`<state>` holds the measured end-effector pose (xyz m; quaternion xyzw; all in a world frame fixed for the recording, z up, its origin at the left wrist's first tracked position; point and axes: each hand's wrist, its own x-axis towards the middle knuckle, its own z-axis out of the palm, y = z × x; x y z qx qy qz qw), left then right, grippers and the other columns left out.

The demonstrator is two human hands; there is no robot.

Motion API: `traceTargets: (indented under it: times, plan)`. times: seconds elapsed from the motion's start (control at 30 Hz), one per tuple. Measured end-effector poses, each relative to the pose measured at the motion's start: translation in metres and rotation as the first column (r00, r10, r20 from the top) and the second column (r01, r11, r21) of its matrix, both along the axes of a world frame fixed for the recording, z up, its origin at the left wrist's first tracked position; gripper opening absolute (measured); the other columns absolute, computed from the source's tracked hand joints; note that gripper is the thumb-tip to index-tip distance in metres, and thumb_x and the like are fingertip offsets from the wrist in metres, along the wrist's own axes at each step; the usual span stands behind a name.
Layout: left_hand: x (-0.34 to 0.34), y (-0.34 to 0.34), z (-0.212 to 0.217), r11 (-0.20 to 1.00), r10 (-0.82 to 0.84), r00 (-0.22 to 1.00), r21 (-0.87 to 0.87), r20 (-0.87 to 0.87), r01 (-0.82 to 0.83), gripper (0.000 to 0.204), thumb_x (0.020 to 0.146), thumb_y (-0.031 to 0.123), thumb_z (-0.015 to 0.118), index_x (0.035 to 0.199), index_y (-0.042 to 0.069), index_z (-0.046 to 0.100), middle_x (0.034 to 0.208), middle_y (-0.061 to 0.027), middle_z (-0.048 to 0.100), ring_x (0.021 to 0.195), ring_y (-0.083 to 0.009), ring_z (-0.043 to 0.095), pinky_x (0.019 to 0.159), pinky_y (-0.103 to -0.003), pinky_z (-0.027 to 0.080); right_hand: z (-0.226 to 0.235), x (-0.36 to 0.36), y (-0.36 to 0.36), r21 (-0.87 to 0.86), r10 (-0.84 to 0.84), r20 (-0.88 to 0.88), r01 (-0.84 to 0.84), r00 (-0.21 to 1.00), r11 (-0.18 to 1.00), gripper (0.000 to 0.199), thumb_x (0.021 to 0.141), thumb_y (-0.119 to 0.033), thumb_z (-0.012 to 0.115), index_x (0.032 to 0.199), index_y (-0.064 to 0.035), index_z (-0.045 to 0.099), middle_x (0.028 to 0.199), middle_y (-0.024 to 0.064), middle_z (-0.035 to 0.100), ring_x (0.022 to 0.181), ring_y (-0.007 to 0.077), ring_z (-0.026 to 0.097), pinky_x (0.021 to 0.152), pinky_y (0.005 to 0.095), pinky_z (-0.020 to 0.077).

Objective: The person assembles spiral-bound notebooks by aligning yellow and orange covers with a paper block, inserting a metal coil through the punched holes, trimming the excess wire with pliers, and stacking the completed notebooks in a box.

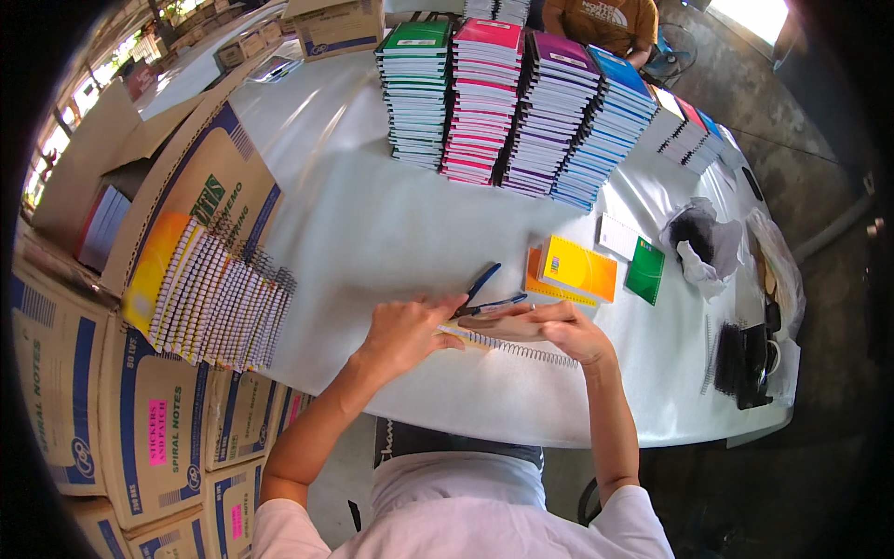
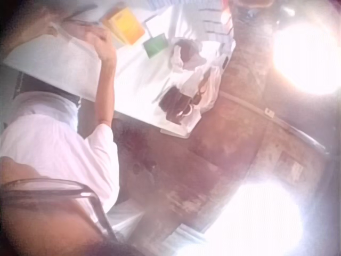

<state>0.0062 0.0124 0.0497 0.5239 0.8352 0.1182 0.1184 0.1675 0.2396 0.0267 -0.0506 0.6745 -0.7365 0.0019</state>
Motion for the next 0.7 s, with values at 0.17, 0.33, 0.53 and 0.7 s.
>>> traceTargets:
  times: [0.17,0.33,0.53,0.7]
  plan:
    - [-0.010,0.001,-0.010,0.985,-0.053,0.999,0.167,-0.005,0.053,0.077,0.073,0.057,0.071,0.140,0.026,0.049,0.092,-0.0072,0.072,0.083,-0.0305,0.069,0.074,-0.044,0.055,0.025,-0.016,-0.010,0.398,-0.052,0.105,0.006,0.993,0.917,0.045,0.087,-0.036,0.066,0.115,-0.0009,0.069,0.120,0.0145,0.067,0.114,0.0249,0.059,0.100,0.0338,0.0437]
    - [-0.011,0.008,0.011,0.995,-0.049,0.995,-0.086,0.082,0.056,0.085,0.072,0.057,0.074,0.146,0.032,0.041,0.099,-0.0068,0.072,0.082,-0.0330,0.069,0.076,-0.045,0.054,0.020,-0.009,-0.009,0.315,-0.005,0.109,-0.030,0.994,0.949,0.050,0.085,-0.040,0.069,0.118,-0.0028,0.069,0.120,0.0121,0.066,0.107,0.0250,0.061,0.096,0.0340,0.0451]
    - [-0.013,0.011,0.001,0.989,-0.062,0.977,0.147,0.203,0.032,0.099,0.067,0.041,0.084,0.151,0.029,0.031,0.117,-0.0193,0.065,0.096,-0.0320,0.067,0.083,-0.043,0.054,0.025,-0.012,-0.008,0.397,0.014,0.093,-0.050,0.996,0.917,0.051,0.086,-0.041,0.067,0.118,-0.0012,0.068,0.123,0.0143,0.064,0.109,0.0250,0.061,0.095,0.0338,0.0452]
    - [-0.013,0.016,-0.033,0.835,-0.183,0.857,0.536,0.482,-0.123,0.117,0.060,0.017,0.090,0.154,0.024,0.021,0.135,-0.0156,0.057,0.117,-0.0296,0.061,0.090,-0.039,0.054,0.006,-0.008,0.007,0.041,0.031,0.013,-0.032,0.999,0.999,0.047,0.086,-0.040,0.068,0.117,-0.0041,0.070,0.120,0.0143,0.065,0.108,0.0254,0.060,0.093,0.0339,0.0463]
